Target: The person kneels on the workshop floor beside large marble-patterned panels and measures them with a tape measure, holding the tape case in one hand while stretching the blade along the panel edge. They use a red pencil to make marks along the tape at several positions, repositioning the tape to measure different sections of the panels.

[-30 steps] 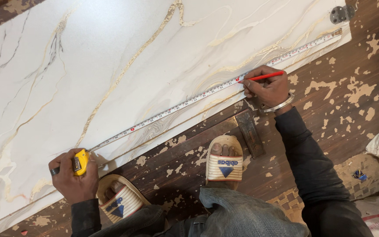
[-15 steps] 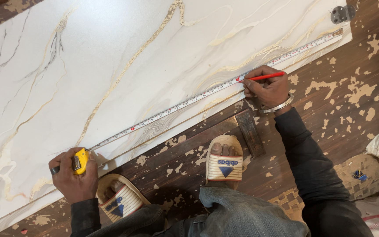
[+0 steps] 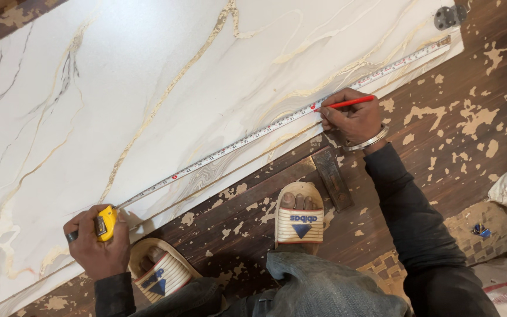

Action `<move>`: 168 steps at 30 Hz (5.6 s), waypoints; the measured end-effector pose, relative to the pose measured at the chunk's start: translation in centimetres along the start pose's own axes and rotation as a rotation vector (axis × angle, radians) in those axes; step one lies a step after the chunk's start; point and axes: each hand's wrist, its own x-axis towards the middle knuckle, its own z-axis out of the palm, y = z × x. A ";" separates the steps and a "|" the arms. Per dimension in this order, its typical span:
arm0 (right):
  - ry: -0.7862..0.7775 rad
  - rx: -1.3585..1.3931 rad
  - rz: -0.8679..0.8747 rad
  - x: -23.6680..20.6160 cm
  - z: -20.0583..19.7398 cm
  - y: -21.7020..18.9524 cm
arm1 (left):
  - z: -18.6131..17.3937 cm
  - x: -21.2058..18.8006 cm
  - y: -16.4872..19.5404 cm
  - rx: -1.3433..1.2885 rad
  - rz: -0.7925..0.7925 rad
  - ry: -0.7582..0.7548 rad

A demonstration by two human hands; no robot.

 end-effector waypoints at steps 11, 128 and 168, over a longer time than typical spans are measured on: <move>-0.008 -0.023 0.016 0.1 -0.1 -0.4 | -0.4 0.2 0.2 0.006 0.008 -0.018; -0.201 0.119 0.220 -15.9 11.4 4.0 | -6.3 -2.7 -14.9 0.371 0.092 0.066; -0.270 -0.115 -0.101 -8.0 21.2 -1.3 | -9.0 -3.2 -16.4 0.217 0.025 0.052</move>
